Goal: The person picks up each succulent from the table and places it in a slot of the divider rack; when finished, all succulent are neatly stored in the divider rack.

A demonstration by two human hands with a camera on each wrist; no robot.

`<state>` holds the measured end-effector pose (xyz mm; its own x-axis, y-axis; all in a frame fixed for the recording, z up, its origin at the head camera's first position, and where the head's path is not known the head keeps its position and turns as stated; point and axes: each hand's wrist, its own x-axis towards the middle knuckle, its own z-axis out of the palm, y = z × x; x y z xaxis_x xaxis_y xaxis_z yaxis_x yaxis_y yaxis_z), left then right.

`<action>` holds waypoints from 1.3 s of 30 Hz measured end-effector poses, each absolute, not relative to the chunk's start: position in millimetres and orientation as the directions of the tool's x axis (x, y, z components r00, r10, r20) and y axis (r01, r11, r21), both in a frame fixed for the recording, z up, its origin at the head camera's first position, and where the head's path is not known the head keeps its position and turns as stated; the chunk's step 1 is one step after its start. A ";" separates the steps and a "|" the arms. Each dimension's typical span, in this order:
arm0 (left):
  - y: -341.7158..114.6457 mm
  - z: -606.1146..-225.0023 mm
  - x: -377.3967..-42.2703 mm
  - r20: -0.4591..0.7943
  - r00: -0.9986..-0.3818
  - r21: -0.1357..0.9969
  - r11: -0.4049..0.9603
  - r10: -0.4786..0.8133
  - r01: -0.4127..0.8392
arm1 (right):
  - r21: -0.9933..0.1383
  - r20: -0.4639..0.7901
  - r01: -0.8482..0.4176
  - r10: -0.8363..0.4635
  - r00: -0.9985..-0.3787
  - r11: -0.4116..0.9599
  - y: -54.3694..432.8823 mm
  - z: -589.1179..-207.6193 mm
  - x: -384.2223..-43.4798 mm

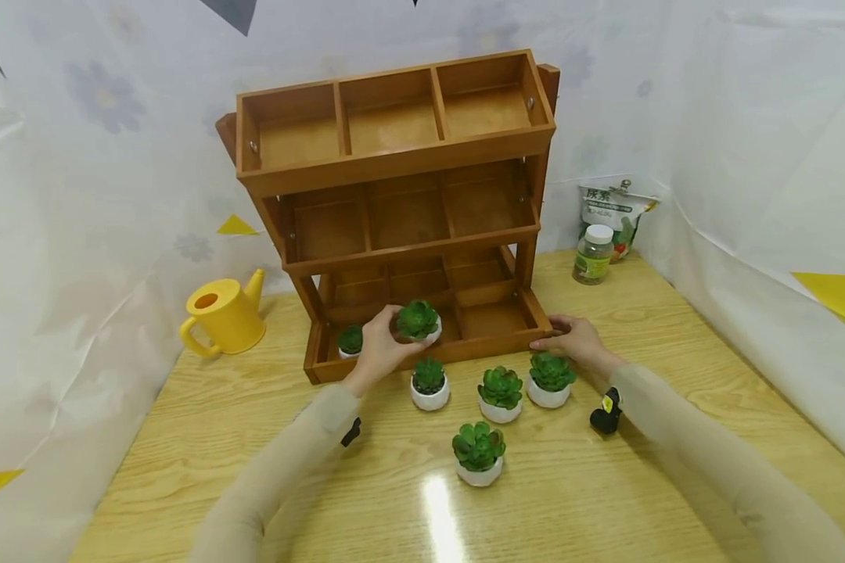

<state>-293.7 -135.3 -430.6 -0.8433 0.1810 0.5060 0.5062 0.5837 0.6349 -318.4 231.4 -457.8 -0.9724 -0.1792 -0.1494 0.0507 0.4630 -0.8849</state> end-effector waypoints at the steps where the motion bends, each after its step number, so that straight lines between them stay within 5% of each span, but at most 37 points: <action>1: -134.6 -431.1 -293.7 0.500 -0.846 0.636 0.586 0.182 0.502 | -0.885 -0.149 0.050 -0.180 -0.972 0.463 231.2 -457.3 -318.2; 26: -130.2 -435.2 -301.6 0.336 -0.930 0.700 0.621 0.149 0.352 | -0.875 -0.108 0.007 -0.180 -0.978 0.483 229.7 -456.0 -316.7; 39: -122.5 -423.6 -302.5 0.180 -0.973 0.627 0.745 0.144 0.227 | -0.884 -0.151 0.050 -0.183 -0.972 0.464 230.2 -454.5 -315.4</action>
